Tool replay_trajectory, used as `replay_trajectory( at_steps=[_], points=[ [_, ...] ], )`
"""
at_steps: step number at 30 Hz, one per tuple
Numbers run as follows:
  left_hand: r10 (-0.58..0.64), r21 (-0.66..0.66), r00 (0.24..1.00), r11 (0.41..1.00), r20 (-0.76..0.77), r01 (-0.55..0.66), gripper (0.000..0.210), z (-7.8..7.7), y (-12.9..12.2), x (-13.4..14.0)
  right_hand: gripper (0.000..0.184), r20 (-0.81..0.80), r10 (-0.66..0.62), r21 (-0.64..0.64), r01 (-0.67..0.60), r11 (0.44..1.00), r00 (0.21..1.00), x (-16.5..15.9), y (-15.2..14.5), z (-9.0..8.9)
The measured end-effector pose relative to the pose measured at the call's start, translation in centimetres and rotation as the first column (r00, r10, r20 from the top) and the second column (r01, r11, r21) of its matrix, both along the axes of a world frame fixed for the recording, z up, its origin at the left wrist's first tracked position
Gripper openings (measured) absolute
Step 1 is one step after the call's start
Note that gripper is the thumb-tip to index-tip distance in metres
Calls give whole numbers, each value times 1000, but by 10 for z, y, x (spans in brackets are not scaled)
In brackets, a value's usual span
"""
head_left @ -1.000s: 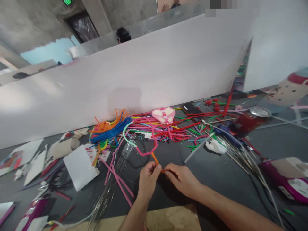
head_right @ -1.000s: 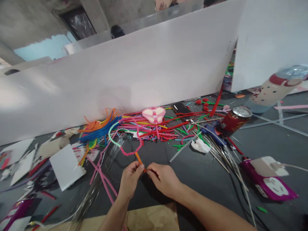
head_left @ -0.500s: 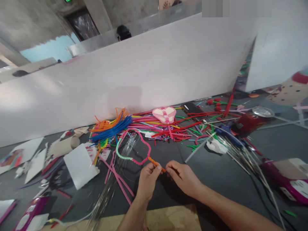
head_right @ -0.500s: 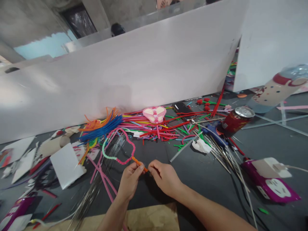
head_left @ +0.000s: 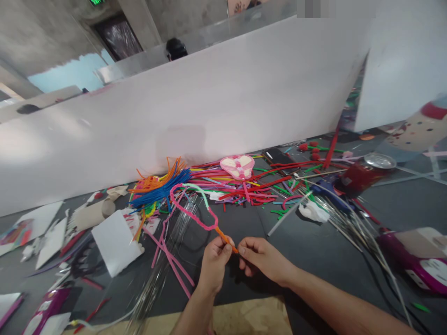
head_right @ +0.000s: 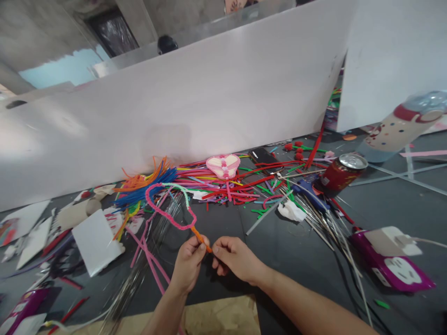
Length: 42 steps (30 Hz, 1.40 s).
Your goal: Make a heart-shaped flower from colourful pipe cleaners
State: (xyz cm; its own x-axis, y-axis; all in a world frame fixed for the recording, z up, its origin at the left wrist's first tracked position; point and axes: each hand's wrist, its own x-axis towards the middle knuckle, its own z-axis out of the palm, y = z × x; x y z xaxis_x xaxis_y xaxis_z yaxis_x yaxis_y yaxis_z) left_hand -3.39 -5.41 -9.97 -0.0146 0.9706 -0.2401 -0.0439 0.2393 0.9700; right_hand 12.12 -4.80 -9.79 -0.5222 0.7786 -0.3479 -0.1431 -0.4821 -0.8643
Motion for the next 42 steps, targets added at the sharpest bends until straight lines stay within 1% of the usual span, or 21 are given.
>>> replay_trajectory(
  at_steps=[2,4,5,7,9,12,14,16,18,21,24,27,29,32,34,36,39,42],
  points=[
    [-33,-4,998,999,46,33,18,2,0,1,45,-12,36,-10,-36,999,999,0,0,-1],
    [-60,-12,994,998,95,61,17,3,-1,2,43,2,49,12,-49,999,999,-1,-1,-3],
    [-61,-17,992,998,107,63,17,3,-1,2,41,25,40,42,-41,998,999,-1,-1,-3],
    [-36,-25,996,999,87,39,17,3,-1,3,35,95,-16,145,2,989,995,-2,-2,-4],
    [5,-21,999,1000,33,-4,19,4,-1,4,29,194,-101,290,42,956,976,-2,-4,-3],
    [59,-1,997,998,-43,-59,21,5,1,6,23,338,-198,472,16,881,920,0,-6,-3],
    [74,11,993,997,-87,-74,19,7,2,6,20,403,-225,546,-35,837,887,0,-6,-4],
    [69,15,986,998,-149,-67,18,8,2,5,20,430,-228,579,-74,812,873,1,-7,-6],
    [50,19,976,999,-211,-47,21,8,2,4,21,428,-200,567,-90,819,881,1,-7,-7],
    [20,22,968,1000,-251,-15,24,8,3,2,23,369,-101,476,-94,874,924,1,-6,-5],
    [-7,11,973,1000,-231,10,22,8,2,1,28,259,-21,359,-76,930,966,-1,-5,-2],
    [-35,-3,986,999,-164,35,21,8,2,1,38,129,31,234,-61,970,991,-2,-4,-1],
    [-59,-19,995,998,-86,58,20,8,1,1,43,44,58,140,-63,988,997,-3,-4,-3],
    [-99,-53,993,993,67,102,22,8,0,-1,48,-79,98,1,-98,995,992,-5,-5,-6],
    [-112,-72,985,990,134,122,24,8,0,-1,48,-129,102,-48,-109,993,986,-5,-5,-7],
    [-100,-80,987,991,129,110,25,8,1,0,47,-110,63,-24,-66,998,992,-6,-6,-8],
    [-31,-62,999,998,26,32,27,6,2,3,44,3,-23,127,22,992,1000,-7,-6,-8],
    [3,-19,996,1000,-88,-5,26,7,3,4,38,108,-40,243,13,970,993,-6,-6,-6]
  ],
)
